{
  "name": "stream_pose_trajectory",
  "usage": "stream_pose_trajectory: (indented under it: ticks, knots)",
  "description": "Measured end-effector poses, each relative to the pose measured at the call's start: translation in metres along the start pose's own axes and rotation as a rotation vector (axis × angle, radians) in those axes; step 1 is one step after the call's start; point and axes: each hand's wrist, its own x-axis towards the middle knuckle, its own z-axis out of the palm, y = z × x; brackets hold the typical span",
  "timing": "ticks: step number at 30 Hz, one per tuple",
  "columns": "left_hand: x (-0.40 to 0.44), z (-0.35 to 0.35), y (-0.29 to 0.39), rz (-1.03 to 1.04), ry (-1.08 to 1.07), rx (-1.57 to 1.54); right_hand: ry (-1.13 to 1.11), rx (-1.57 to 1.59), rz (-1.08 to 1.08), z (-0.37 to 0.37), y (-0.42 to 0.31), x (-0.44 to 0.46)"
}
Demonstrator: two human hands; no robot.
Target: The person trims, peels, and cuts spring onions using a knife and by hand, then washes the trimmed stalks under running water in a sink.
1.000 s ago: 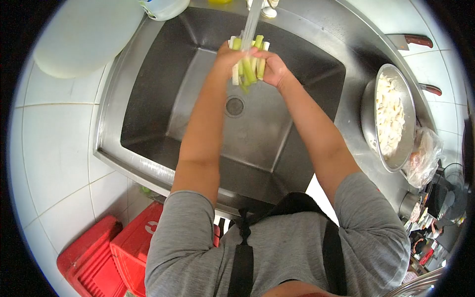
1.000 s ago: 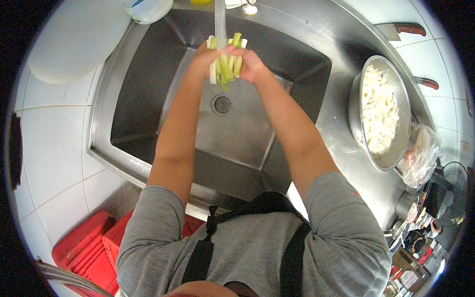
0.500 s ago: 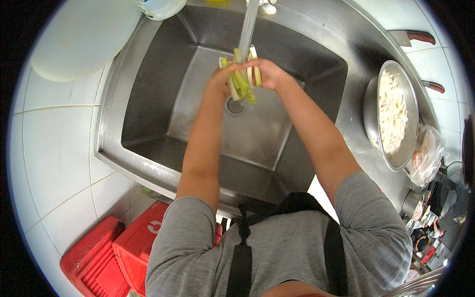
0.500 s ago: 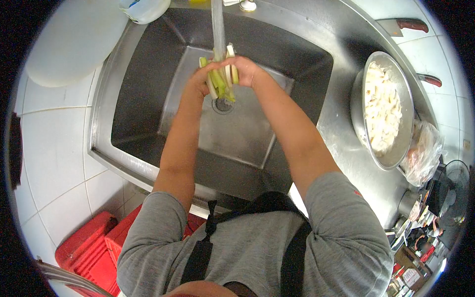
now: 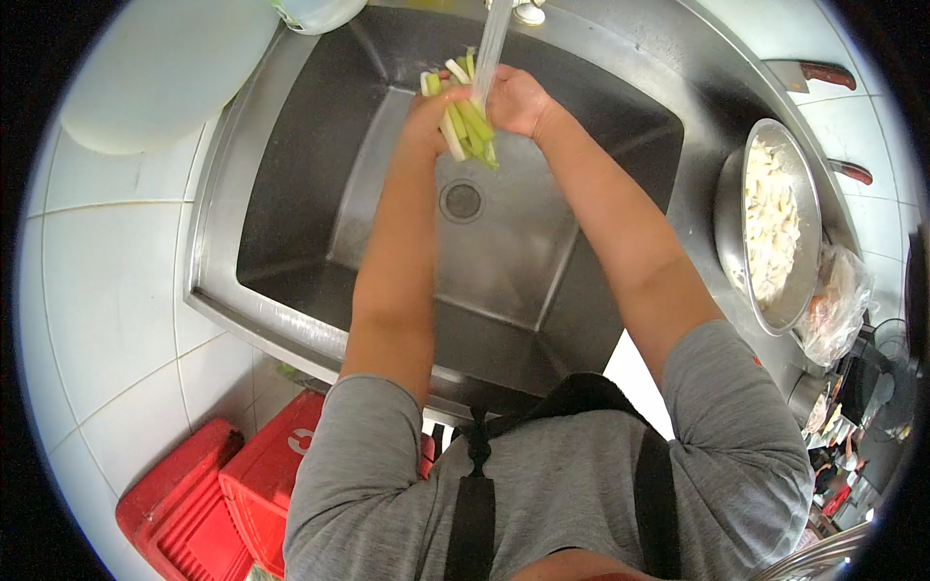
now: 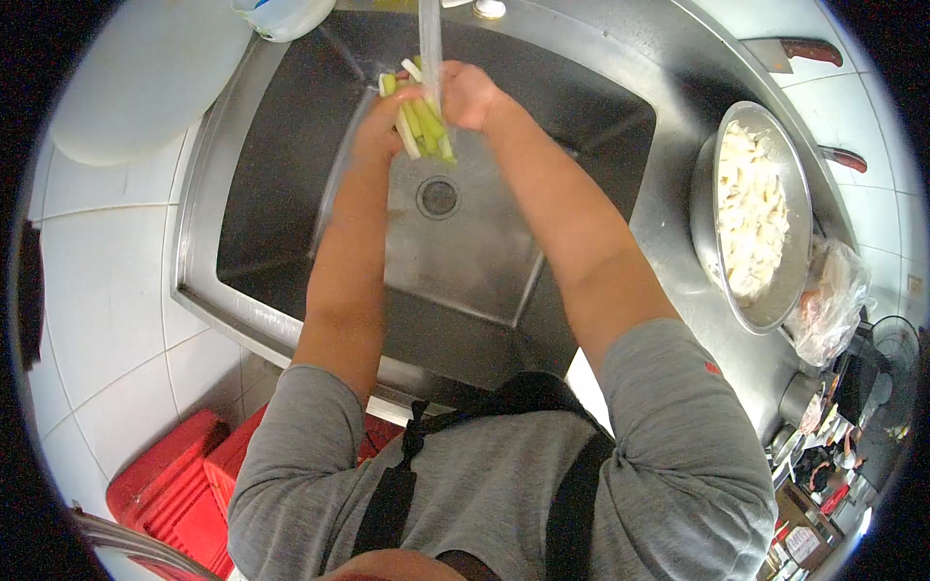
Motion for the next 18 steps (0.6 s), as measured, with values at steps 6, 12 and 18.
stream_pose_trajectory:
  ticks: [6, 12, 18]
  knots:
    - [0.008, 0.024, 0.028, 0.126, -0.048, -0.086, 0.216, -0.264, -0.155, 0.035, 0.0, -0.012]
    - [0.025, 0.023, 0.013, 0.066, -0.169, -0.026, 0.232, -0.494, -0.115, 0.011, 0.014, -0.007]
    - [0.004, 0.042, 0.008, -0.21, -0.066, 0.339, 0.167, -0.273, -0.013, -0.029, 0.047, -0.022]
